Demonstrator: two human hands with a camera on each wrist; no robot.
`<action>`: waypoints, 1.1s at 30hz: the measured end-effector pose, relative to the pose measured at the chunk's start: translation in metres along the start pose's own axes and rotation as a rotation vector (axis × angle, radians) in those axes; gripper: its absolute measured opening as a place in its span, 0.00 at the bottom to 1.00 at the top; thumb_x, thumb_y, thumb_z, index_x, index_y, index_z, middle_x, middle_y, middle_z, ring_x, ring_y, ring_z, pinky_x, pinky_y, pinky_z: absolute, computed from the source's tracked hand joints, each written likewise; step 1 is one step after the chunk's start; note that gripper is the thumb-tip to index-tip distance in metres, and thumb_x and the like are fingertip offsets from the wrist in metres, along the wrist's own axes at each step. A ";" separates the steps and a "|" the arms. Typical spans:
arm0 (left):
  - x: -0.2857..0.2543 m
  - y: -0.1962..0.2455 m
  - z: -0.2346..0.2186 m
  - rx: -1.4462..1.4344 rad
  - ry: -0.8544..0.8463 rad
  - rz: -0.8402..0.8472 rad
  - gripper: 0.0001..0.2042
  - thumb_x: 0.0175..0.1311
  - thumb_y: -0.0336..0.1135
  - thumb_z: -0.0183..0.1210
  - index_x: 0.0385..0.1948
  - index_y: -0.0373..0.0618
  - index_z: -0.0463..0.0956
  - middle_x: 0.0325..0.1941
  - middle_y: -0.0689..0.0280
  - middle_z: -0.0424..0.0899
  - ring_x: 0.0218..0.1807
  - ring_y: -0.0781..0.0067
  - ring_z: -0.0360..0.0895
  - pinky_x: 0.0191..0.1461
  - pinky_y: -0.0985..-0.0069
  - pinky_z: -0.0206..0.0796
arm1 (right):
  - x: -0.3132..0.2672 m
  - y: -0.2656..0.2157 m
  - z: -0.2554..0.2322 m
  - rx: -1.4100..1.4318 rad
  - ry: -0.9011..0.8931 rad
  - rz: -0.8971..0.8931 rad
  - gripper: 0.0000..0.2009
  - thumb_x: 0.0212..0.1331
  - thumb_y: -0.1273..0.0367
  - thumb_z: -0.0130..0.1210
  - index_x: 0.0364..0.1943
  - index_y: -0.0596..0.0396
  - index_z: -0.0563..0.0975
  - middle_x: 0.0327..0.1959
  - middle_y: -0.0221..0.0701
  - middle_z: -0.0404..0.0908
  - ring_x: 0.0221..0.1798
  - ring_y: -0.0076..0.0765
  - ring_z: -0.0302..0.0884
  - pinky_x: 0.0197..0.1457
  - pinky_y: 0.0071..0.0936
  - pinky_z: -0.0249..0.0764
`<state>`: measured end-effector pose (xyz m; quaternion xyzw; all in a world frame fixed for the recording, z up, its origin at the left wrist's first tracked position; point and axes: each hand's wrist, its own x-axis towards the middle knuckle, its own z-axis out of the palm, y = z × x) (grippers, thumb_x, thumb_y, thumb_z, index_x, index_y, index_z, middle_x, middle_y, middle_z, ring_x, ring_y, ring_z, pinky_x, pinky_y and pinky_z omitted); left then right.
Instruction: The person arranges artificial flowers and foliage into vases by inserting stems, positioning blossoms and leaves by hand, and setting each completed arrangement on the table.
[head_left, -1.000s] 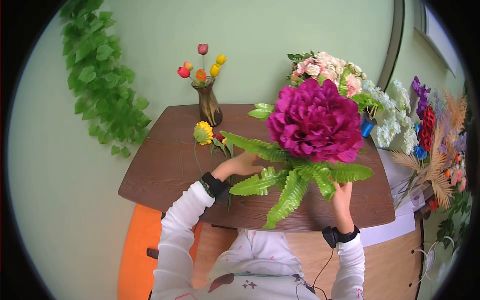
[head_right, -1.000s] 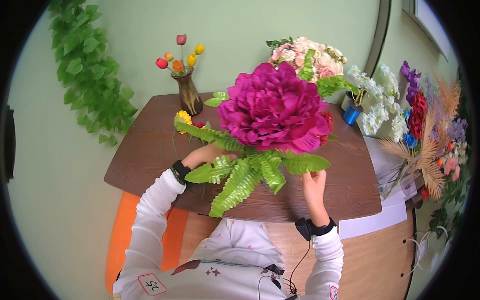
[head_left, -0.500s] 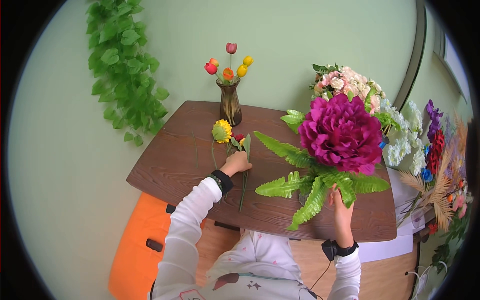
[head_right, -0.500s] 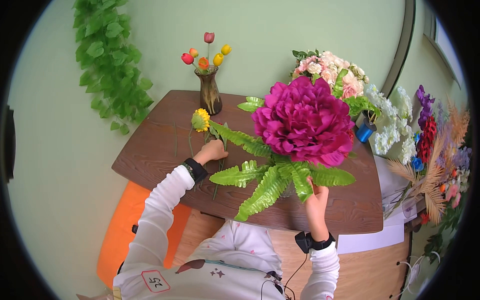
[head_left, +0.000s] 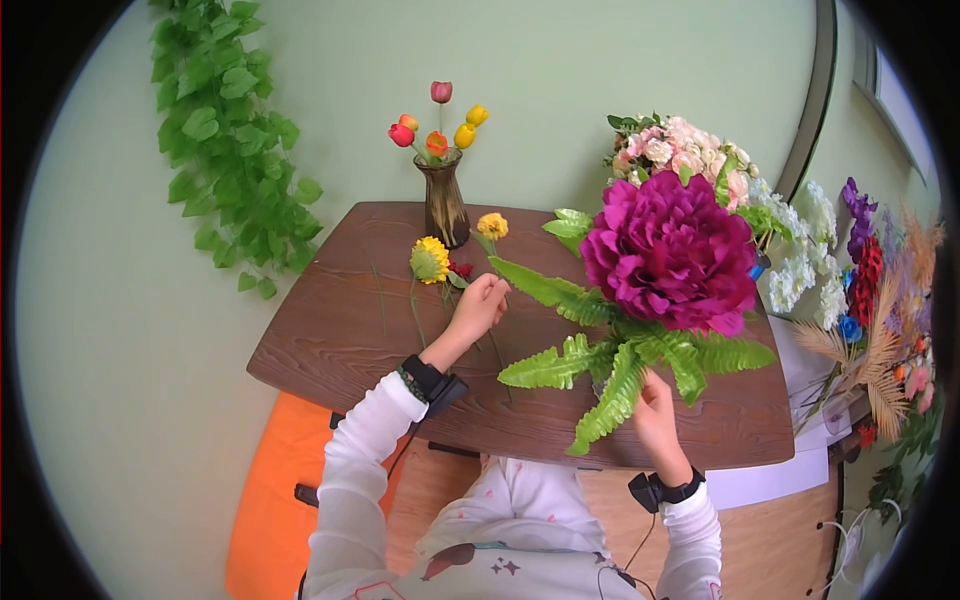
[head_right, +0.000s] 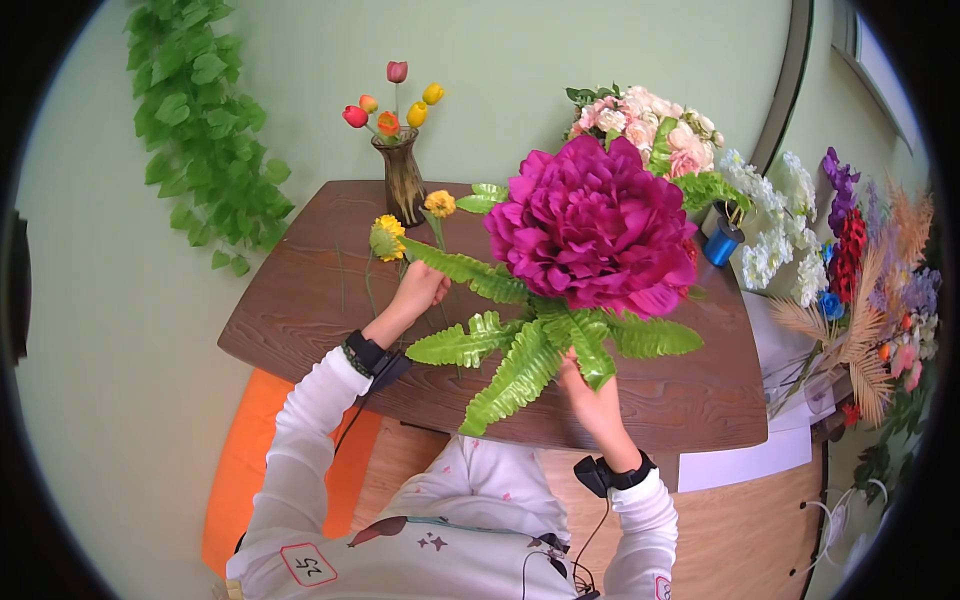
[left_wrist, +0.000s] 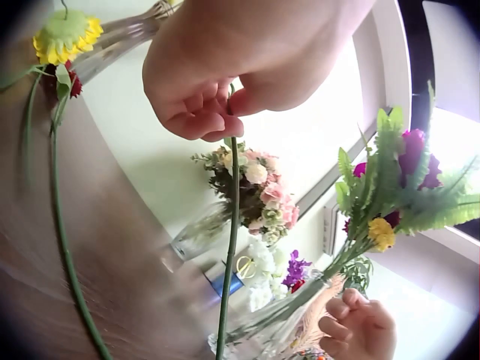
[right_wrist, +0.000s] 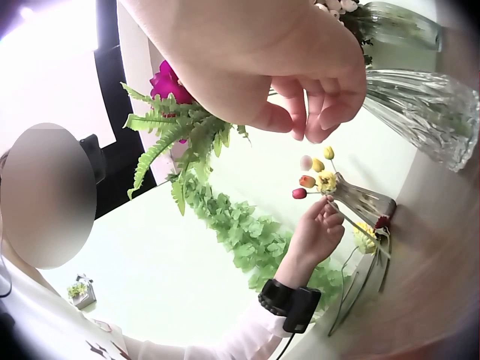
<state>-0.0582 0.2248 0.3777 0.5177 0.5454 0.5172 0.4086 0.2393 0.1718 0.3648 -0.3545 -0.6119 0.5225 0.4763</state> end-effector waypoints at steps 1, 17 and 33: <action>-0.003 0.002 0.002 -0.050 -0.018 0.018 0.08 0.63 0.37 0.46 0.29 0.44 0.68 0.17 0.72 0.70 0.16 0.85 0.64 0.17 0.87 0.54 | 0.000 0.000 0.001 -0.081 -0.039 0.006 0.05 0.58 0.73 0.48 0.37 0.58 0.71 0.27 0.23 0.72 0.29 0.17 0.68 0.31 0.17 0.65; -0.081 -0.010 0.074 0.022 -0.621 0.117 0.13 0.64 0.41 0.45 0.42 0.41 0.68 0.31 0.69 0.76 0.28 0.79 0.73 0.31 0.82 0.66 | 0.008 -0.010 0.017 -0.244 -0.203 -0.132 0.05 0.52 0.75 0.50 0.33 0.59 0.74 0.23 0.26 0.70 0.24 0.19 0.64 0.26 0.20 0.63; -0.069 0.087 0.125 0.809 -0.345 0.360 0.11 0.62 0.35 0.50 0.41 0.40 0.72 0.36 0.59 0.76 0.41 0.68 0.73 0.46 0.72 0.65 | -0.046 -0.033 -0.027 -0.087 0.008 0.056 0.07 0.57 0.71 0.53 0.29 0.62 0.74 0.27 0.29 0.78 0.23 0.16 0.70 0.24 0.15 0.66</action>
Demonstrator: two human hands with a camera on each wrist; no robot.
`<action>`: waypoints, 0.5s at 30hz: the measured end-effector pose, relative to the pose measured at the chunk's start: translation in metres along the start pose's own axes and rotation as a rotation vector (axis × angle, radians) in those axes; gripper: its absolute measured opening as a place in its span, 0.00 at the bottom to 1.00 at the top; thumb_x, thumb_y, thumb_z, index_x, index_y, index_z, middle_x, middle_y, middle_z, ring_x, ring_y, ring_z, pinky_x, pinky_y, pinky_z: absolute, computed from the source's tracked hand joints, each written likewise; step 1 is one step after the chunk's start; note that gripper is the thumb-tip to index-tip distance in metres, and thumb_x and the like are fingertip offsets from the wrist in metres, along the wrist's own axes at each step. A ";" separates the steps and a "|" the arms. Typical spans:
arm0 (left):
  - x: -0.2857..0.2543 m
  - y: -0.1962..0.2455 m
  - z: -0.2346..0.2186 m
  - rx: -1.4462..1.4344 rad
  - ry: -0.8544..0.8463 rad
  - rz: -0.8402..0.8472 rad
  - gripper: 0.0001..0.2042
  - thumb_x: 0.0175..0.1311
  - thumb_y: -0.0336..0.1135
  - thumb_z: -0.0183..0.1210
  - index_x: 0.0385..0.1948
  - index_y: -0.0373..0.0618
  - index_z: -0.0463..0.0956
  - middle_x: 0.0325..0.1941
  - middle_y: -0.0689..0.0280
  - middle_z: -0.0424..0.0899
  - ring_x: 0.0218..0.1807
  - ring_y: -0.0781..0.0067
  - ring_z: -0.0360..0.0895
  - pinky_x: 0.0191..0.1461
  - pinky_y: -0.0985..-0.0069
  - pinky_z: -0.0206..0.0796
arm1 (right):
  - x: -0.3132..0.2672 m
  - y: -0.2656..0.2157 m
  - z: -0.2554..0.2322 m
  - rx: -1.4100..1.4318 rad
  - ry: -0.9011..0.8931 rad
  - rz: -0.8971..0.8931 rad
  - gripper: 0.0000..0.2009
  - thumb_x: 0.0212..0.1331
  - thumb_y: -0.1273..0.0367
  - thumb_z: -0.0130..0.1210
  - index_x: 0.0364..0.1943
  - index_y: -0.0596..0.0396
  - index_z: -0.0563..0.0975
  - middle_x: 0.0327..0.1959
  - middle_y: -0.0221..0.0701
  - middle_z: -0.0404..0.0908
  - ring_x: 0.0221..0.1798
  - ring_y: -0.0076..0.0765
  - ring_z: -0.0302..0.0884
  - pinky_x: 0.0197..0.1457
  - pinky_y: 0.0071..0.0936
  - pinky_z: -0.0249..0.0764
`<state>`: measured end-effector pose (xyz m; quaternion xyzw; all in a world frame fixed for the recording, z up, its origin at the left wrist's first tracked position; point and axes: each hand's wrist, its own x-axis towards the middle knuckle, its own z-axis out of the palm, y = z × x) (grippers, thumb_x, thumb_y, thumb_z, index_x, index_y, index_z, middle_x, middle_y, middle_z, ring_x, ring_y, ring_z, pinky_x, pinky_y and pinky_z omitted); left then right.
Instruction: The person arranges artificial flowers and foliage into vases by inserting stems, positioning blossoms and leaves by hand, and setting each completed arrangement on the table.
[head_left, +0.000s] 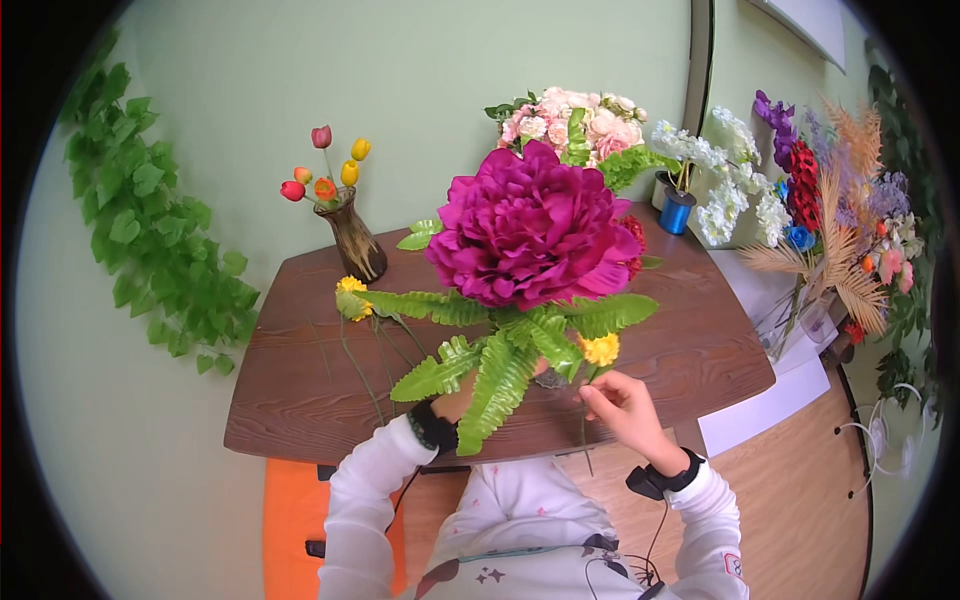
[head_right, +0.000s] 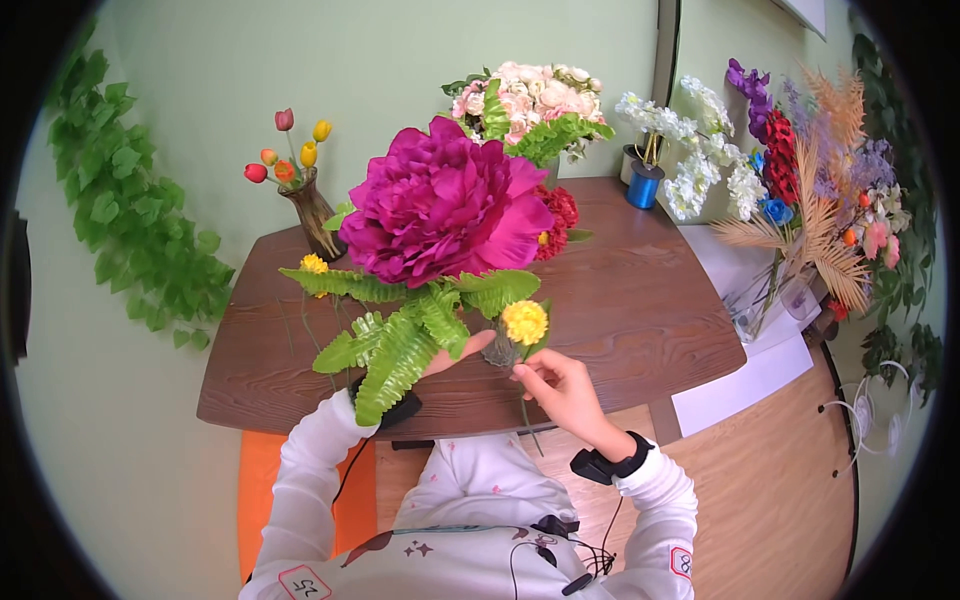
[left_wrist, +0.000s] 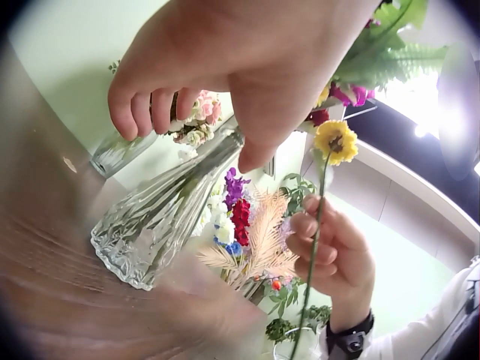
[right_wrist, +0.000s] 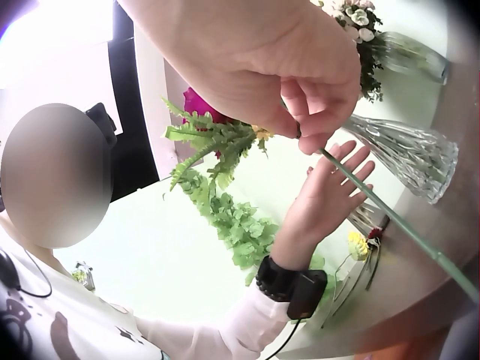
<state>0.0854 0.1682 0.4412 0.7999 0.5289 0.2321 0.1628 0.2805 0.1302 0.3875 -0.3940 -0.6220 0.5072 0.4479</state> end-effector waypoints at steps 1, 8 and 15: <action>0.003 0.007 0.000 0.157 0.057 -0.029 0.11 0.61 0.36 0.52 0.40 0.41 0.73 0.36 0.58 0.76 0.42 0.66 0.74 0.47 0.70 0.65 | -0.003 -0.003 -0.003 0.064 0.018 -0.003 0.06 0.58 0.71 0.52 0.31 0.61 0.73 0.28 0.30 0.79 0.23 0.16 0.71 0.24 0.14 0.66; 0.042 -0.048 0.059 0.063 0.423 0.361 0.13 0.55 0.35 0.58 0.38 0.38 0.72 0.36 0.58 0.77 0.35 0.64 0.75 0.39 0.70 0.66 | -0.011 -0.035 -0.026 0.155 0.183 -0.101 0.06 0.61 0.71 0.47 0.33 0.60 0.71 0.29 0.33 0.79 0.22 0.18 0.72 0.22 0.12 0.64; 0.074 -0.109 0.047 -0.520 0.168 0.100 0.11 0.59 0.32 0.55 0.39 0.38 0.67 0.39 0.63 0.78 0.42 0.76 0.74 0.47 0.77 0.66 | 0.019 -0.064 -0.034 0.171 0.301 -0.252 0.12 0.63 0.69 0.44 0.42 0.65 0.72 0.30 0.34 0.78 0.24 0.19 0.72 0.24 0.14 0.66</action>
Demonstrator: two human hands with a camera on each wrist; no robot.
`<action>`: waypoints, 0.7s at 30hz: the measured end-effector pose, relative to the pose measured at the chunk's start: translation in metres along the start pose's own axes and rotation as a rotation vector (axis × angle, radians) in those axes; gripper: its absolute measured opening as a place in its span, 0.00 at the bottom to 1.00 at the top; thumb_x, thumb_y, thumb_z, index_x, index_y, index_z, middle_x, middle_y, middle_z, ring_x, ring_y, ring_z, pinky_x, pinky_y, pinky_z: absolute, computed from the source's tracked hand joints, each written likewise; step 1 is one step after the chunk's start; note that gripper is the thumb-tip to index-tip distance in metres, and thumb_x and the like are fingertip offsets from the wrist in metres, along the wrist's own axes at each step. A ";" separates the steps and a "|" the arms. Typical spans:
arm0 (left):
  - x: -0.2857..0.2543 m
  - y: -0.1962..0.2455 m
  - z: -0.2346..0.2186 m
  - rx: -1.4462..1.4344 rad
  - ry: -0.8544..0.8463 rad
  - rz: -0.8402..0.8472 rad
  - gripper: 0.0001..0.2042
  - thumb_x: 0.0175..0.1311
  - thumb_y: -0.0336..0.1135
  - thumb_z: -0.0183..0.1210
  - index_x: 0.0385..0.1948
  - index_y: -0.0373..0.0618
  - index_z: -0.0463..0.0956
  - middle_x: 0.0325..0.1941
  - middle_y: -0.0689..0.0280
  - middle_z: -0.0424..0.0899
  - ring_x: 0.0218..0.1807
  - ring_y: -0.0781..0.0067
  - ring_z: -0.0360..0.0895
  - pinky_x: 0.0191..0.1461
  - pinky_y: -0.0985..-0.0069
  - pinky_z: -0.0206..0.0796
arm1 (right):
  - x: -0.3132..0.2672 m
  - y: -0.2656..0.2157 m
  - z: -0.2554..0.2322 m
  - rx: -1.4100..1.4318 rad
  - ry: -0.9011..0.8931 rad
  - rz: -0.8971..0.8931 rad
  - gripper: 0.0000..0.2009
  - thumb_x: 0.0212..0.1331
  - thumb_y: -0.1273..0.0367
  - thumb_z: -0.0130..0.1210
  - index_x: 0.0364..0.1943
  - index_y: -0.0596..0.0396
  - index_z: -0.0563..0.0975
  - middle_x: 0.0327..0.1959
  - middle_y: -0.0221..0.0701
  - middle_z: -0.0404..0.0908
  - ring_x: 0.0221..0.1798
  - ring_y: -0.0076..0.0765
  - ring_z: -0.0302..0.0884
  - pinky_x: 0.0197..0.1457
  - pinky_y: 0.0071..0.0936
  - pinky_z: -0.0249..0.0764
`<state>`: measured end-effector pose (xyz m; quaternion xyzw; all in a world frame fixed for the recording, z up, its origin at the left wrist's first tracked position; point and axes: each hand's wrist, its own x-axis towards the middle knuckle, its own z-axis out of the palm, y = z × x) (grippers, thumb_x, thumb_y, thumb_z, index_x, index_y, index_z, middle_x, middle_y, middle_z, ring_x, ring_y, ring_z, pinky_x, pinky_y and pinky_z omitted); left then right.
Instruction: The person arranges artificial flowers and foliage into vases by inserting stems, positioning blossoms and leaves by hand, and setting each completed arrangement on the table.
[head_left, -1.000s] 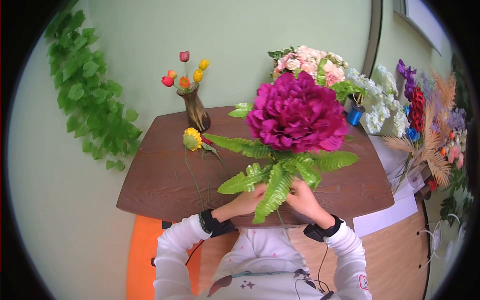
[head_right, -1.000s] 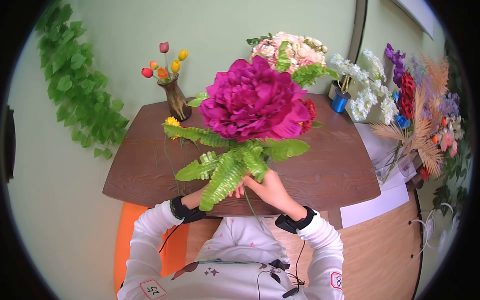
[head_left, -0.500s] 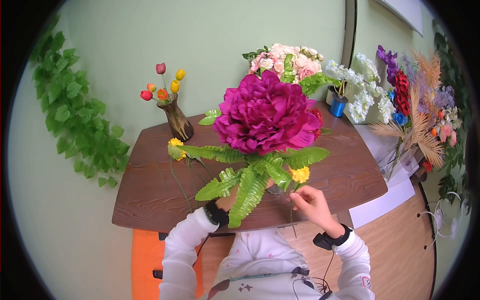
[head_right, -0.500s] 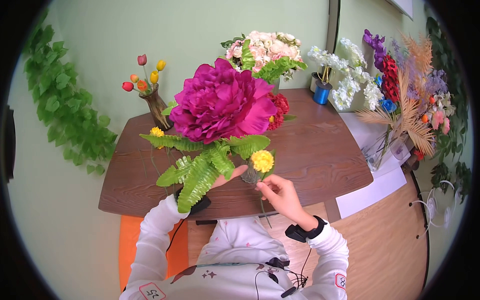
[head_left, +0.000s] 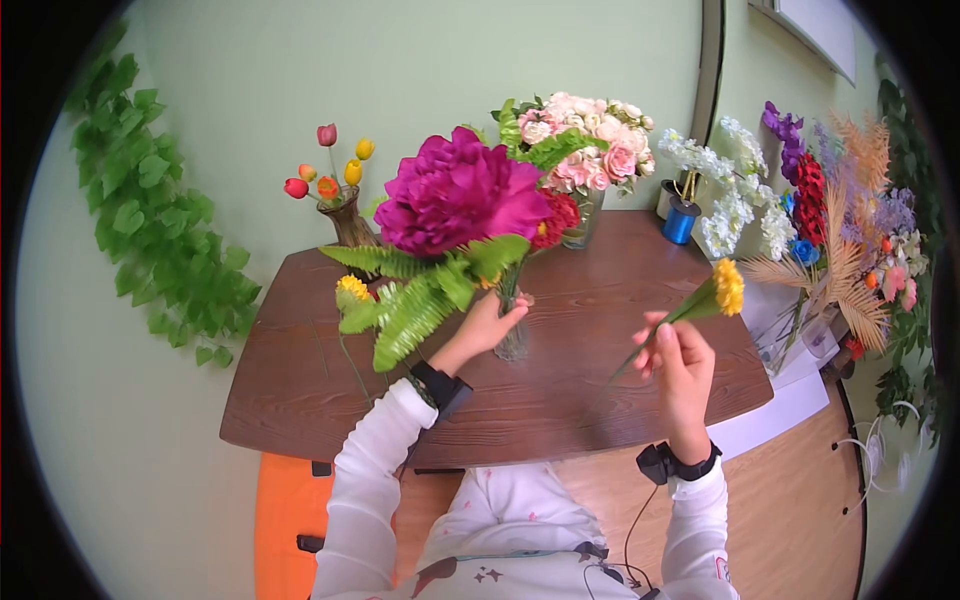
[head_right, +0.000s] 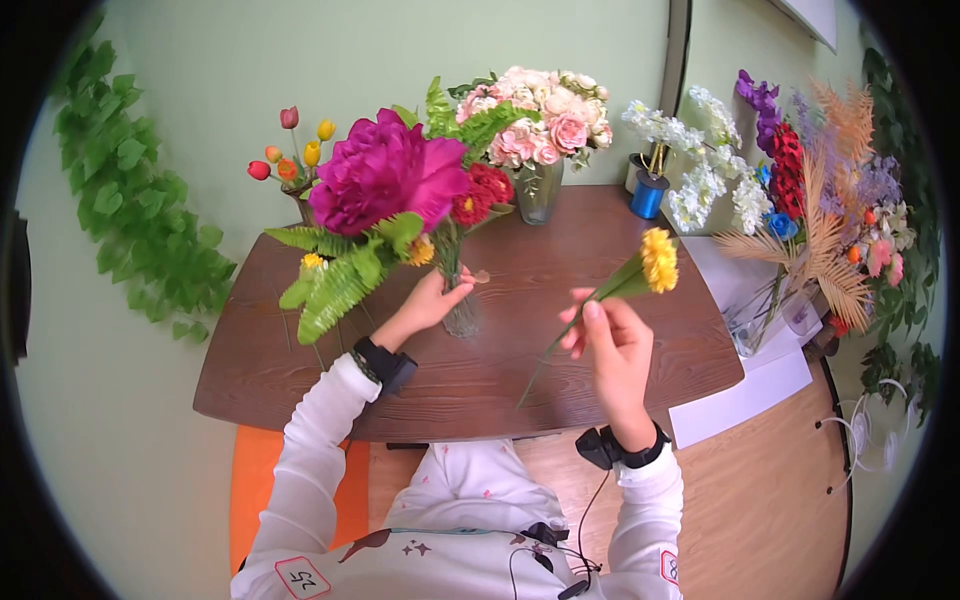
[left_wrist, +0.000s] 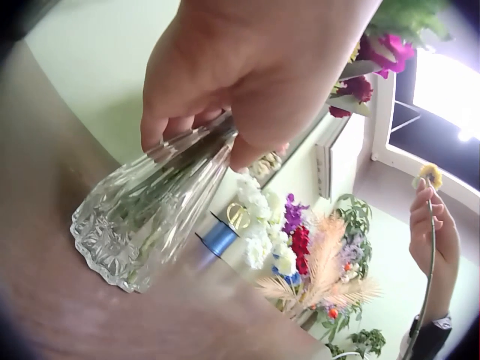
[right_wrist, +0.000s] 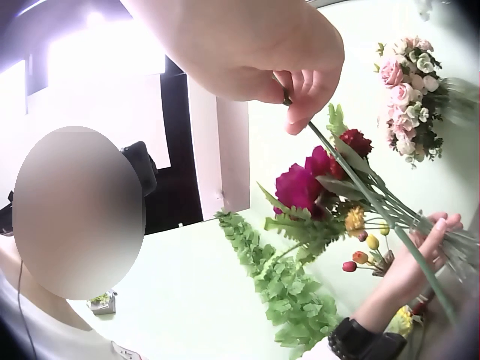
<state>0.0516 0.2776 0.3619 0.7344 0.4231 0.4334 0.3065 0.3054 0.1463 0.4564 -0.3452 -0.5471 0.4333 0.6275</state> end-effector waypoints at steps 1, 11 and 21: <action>0.005 -0.001 -0.013 0.060 -0.074 -0.082 0.11 0.59 0.31 0.54 0.40 0.38 0.66 0.41 0.63 0.77 0.45 0.76 0.73 0.49 0.77 0.64 | 0.009 -0.002 0.004 0.024 0.018 -0.055 0.12 0.63 0.69 0.44 0.43 0.65 0.72 0.31 0.34 0.78 0.25 0.19 0.72 0.25 0.15 0.66; 0.022 -0.034 -0.055 -0.184 -0.128 -0.182 0.16 0.59 0.30 0.54 0.47 0.37 0.64 0.49 0.61 0.72 0.51 0.75 0.69 0.55 0.75 0.61 | 0.089 -0.001 0.060 0.178 0.067 -0.353 0.11 0.63 0.69 0.45 0.41 0.64 0.71 0.33 0.35 0.77 0.27 0.20 0.72 0.29 0.16 0.68; 0.028 -0.003 -0.070 -0.298 0.044 -0.175 0.24 0.51 0.27 0.63 0.51 0.38 0.65 0.46 0.65 0.75 0.44 0.78 0.73 0.46 0.80 0.67 | 0.116 0.030 0.103 0.205 0.169 -0.436 0.11 0.64 0.67 0.43 0.41 0.63 0.67 0.35 0.42 0.77 0.29 0.26 0.76 0.30 0.18 0.70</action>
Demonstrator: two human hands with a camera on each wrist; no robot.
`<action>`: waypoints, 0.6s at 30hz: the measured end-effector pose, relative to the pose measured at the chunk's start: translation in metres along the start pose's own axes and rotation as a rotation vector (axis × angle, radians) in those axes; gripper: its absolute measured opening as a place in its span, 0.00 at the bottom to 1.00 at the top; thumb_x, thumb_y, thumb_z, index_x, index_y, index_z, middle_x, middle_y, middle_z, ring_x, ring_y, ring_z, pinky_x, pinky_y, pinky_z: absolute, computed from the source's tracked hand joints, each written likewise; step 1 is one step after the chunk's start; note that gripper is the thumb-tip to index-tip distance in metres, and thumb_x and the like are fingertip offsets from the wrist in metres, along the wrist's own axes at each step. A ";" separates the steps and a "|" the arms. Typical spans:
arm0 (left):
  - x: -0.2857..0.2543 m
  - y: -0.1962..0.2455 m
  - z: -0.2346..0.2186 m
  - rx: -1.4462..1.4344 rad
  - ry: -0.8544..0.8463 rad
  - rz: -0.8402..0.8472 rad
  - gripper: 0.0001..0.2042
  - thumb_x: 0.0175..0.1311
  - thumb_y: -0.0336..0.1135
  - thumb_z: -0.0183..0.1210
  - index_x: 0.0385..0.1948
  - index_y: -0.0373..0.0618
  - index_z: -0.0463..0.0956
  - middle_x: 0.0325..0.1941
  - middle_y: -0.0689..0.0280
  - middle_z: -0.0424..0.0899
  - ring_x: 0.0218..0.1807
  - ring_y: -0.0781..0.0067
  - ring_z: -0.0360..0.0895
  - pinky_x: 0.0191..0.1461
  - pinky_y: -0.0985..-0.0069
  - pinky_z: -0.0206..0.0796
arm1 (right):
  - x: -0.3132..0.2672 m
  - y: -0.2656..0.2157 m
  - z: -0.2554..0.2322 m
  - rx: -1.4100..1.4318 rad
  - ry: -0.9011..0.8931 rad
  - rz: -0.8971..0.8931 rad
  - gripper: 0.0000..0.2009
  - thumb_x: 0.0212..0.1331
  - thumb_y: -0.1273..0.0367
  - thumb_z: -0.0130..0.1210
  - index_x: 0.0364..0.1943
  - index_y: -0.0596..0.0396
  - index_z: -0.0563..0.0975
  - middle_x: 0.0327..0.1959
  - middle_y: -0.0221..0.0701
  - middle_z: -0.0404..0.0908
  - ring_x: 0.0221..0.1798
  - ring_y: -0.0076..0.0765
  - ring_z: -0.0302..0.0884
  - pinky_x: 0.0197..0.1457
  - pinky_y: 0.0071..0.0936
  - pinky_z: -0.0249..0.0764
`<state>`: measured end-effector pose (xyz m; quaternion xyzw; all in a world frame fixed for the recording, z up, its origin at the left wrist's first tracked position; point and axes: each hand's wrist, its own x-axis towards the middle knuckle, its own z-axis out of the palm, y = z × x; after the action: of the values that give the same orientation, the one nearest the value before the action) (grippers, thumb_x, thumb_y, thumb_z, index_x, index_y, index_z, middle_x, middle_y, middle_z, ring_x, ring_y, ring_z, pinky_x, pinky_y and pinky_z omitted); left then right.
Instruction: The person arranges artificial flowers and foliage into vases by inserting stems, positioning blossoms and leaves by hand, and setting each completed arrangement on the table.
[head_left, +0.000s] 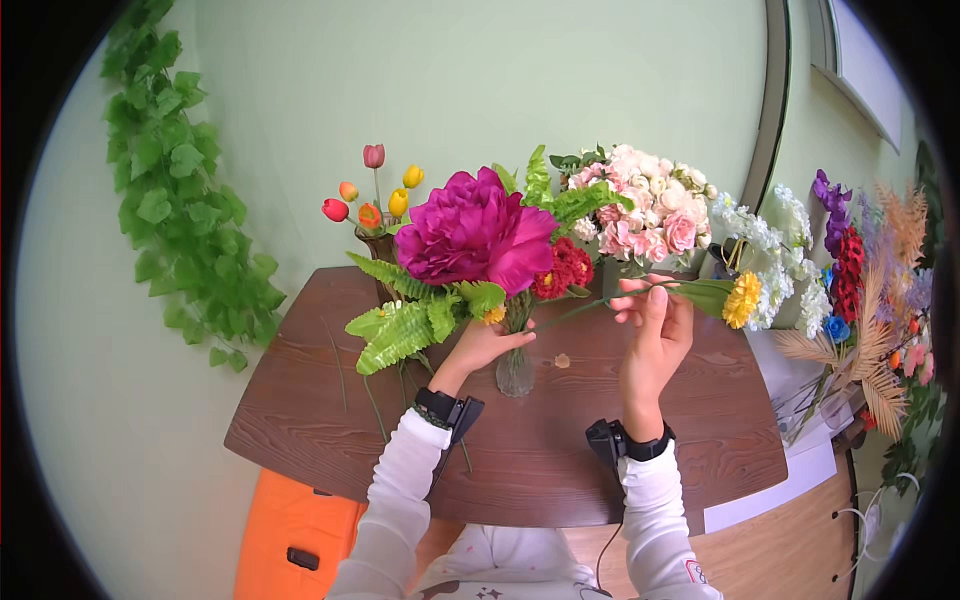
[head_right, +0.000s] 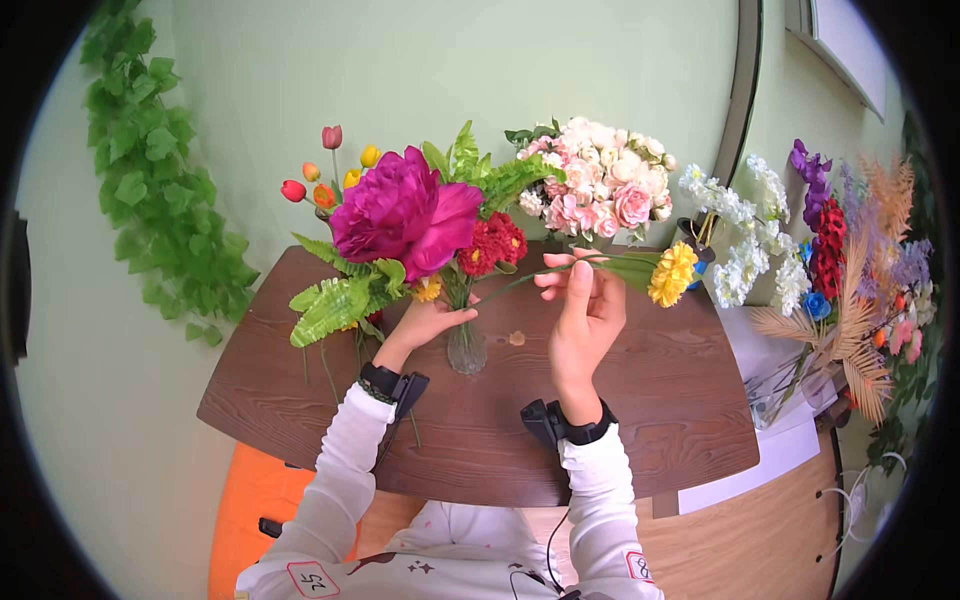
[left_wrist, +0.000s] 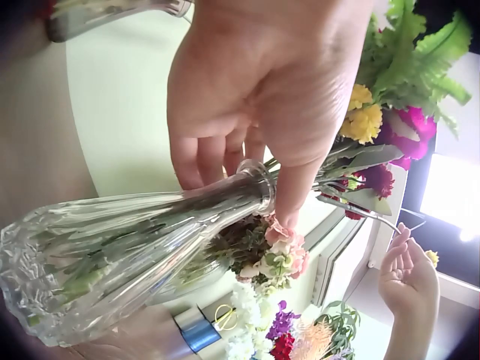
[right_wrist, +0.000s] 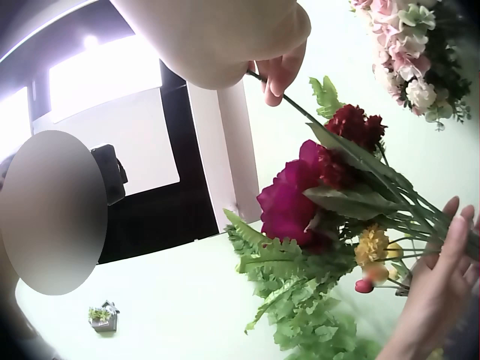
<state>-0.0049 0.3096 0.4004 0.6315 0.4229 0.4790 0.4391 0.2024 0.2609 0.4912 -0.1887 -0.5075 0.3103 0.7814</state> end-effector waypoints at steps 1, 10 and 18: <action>0.001 -0.001 0.000 -0.004 0.000 -0.009 0.24 0.51 0.27 0.63 0.51 0.38 0.65 0.46 0.65 0.75 0.44 0.78 0.73 0.46 0.80 0.67 | 0.000 0.001 0.002 -0.006 0.011 0.007 0.11 0.64 0.67 0.43 0.41 0.63 0.67 0.35 0.42 0.77 0.29 0.26 0.76 0.31 0.19 0.70; 0.000 -0.013 0.001 -0.104 -0.081 0.072 0.24 0.51 0.23 0.60 0.52 0.38 0.63 0.51 0.63 0.72 0.52 0.76 0.69 0.52 0.77 0.64 | -0.004 0.014 0.002 -0.053 0.026 -0.031 0.11 0.64 0.68 0.42 0.42 0.62 0.67 0.35 0.41 0.77 0.30 0.26 0.76 0.32 0.19 0.70; 0.000 -0.008 -0.001 -0.123 -0.060 0.185 0.18 0.58 0.27 0.54 0.51 0.37 0.64 0.53 0.61 0.72 0.55 0.74 0.67 0.57 0.73 0.60 | -0.009 0.017 0.009 -0.082 -0.023 -0.023 0.10 0.63 0.69 0.43 0.43 0.62 0.67 0.36 0.39 0.77 0.31 0.25 0.76 0.34 0.18 0.71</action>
<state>-0.0065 0.3118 0.3926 0.6540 0.3192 0.5234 0.4432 0.1865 0.2668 0.4786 -0.2110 -0.5308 0.2822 0.7707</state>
